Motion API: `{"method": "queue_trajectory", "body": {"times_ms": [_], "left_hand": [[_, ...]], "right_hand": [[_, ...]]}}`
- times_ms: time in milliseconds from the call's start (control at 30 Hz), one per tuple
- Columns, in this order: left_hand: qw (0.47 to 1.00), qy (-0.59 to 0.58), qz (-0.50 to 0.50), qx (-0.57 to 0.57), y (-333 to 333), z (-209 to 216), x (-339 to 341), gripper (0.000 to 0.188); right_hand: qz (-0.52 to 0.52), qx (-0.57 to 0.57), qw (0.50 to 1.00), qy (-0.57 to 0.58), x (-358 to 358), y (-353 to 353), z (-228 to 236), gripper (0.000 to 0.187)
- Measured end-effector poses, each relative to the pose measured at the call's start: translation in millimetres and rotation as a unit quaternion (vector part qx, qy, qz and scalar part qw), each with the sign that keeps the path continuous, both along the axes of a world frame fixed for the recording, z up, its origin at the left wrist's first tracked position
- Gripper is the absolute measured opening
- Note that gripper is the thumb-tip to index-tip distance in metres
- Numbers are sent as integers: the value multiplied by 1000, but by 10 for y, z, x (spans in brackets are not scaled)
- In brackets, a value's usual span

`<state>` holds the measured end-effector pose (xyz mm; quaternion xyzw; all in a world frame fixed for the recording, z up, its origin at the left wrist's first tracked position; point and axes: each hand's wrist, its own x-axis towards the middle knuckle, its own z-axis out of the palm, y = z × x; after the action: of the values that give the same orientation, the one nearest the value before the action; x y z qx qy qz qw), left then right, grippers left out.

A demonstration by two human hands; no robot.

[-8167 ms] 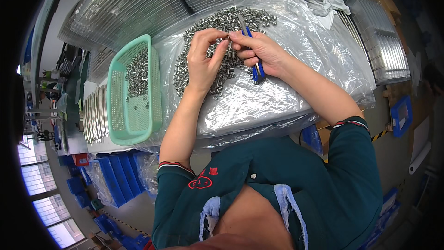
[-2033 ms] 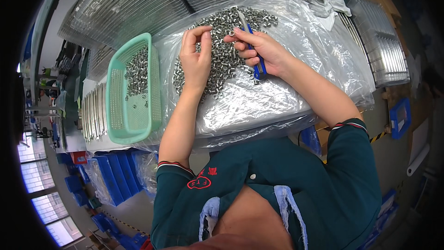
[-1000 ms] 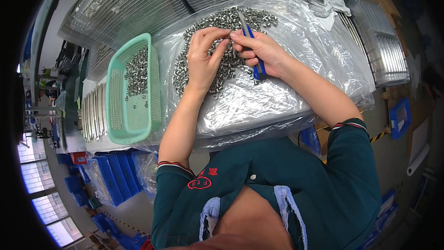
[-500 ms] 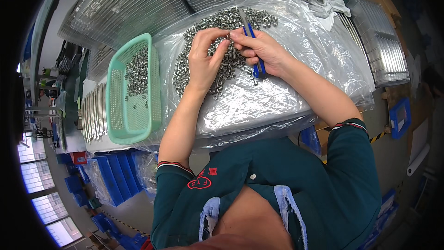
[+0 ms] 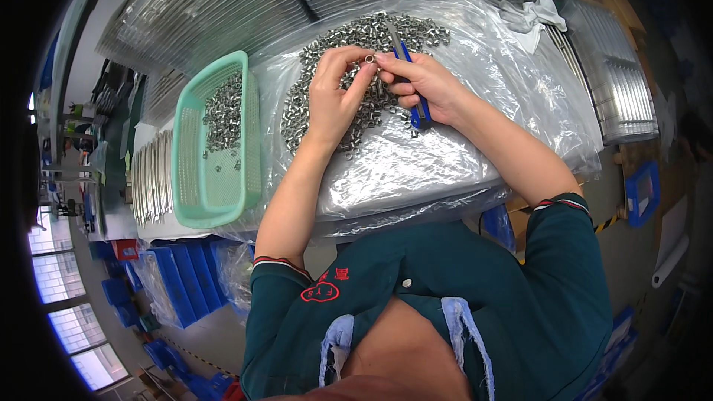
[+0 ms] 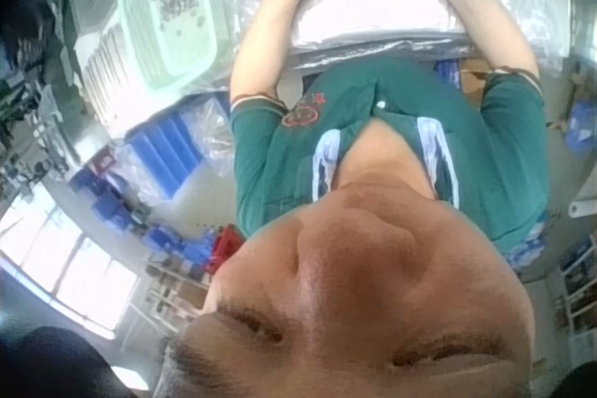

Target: The person picks up small metal parts from a pile one by one, trims them using a utility knife, and places the parts into a plastic basket.

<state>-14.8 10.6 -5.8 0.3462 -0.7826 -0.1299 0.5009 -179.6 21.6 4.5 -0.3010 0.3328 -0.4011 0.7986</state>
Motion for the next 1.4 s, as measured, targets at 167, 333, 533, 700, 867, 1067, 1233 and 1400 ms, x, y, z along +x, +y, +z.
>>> {"method": "queue_trajectory", "body": {"times_ms": [167,333,533,700,867,1067,1233,1400], "left_hand": [[918,355,-13,179,-99,134,174,24],[789,580,49,196,-202,186,422,35],[923,356,63,133,-175,75,286,26],[959,259,96,57,-143,5,266,17],[946,307,78,70,-125,236,338,17],[965,232,83,91,-92,557,290,19],[989,-108,100,19,-191,626,41,16],[950,-308,22,-41,-441,215,-466,25]], "right_hand": [[10,-9,1000,-4,-13,-10,42,27],[-68,-4,997,-32,-4,-38,0,32],[-313,-70,945,-67,-148,-133,11,31],[-395,-120,909,-61,-277,-250,37,32],[-434,-133,891,-5,-384,-364,30,32],[-492,-179,850,60,-489,-528,-90,37],[-505,-168,846,34,-525,-555,-83,35],[-507,-146,849,25,-495,-548,-61,37]]}}
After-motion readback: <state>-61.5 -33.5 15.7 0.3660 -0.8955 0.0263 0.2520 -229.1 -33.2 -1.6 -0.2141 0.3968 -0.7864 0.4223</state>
